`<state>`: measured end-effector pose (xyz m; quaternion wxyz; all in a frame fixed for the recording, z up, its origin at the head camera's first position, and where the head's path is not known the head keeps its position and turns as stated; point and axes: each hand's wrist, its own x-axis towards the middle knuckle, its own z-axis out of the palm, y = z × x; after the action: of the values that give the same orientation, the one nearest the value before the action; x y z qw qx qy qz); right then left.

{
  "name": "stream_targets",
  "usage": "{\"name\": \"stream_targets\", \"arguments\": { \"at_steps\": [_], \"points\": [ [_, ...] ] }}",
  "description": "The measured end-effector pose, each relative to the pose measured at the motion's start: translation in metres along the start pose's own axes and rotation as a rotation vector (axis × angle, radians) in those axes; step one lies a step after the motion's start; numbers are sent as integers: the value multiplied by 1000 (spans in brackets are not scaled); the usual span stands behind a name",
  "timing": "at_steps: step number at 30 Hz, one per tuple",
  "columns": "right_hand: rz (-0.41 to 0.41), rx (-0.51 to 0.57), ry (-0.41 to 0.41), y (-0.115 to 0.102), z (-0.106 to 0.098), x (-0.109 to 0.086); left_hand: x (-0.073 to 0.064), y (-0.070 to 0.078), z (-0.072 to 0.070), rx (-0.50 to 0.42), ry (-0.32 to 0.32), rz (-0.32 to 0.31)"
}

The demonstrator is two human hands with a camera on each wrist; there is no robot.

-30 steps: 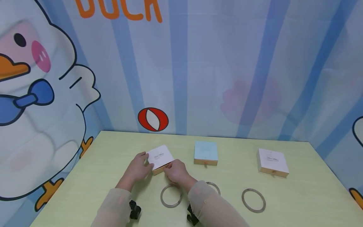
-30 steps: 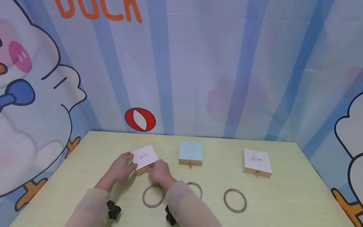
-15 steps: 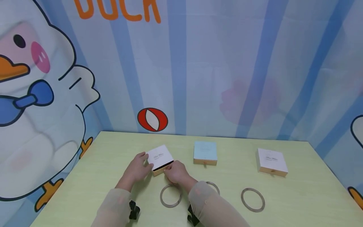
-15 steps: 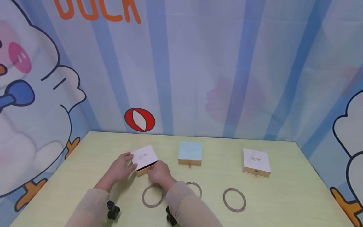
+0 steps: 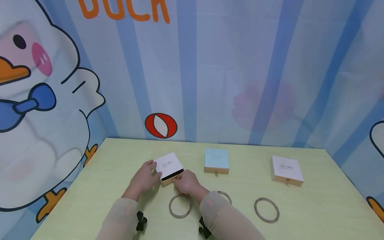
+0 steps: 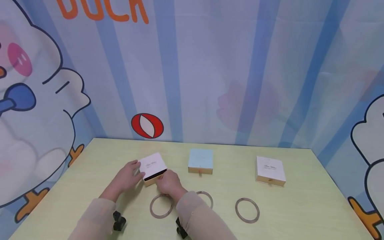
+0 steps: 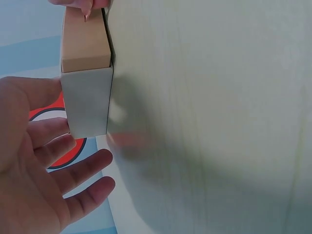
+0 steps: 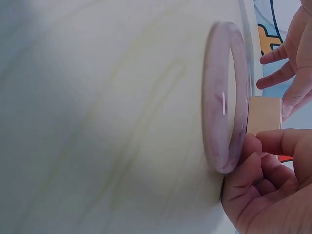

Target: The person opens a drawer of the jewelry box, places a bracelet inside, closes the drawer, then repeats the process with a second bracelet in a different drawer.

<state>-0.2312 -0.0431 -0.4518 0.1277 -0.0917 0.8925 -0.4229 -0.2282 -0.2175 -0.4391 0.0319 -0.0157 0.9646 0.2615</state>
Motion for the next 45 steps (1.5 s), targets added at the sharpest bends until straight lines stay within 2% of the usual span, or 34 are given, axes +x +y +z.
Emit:
{"name": "stream_targets", "arguments": {
  "at_steps": [16, 33, 45],
  "points": [
    [-11, -47, -3, -4, -6, -5, -1, 7, -6, 20, -12, 7],
    [-101, -108, 9, 1, -6, -6, 0, 7, -5, 31, -19, -1],
    [-64, -118, -21, 1, -7, -10, 0, 4, -3, 43, -17, 3]
  ]
}}
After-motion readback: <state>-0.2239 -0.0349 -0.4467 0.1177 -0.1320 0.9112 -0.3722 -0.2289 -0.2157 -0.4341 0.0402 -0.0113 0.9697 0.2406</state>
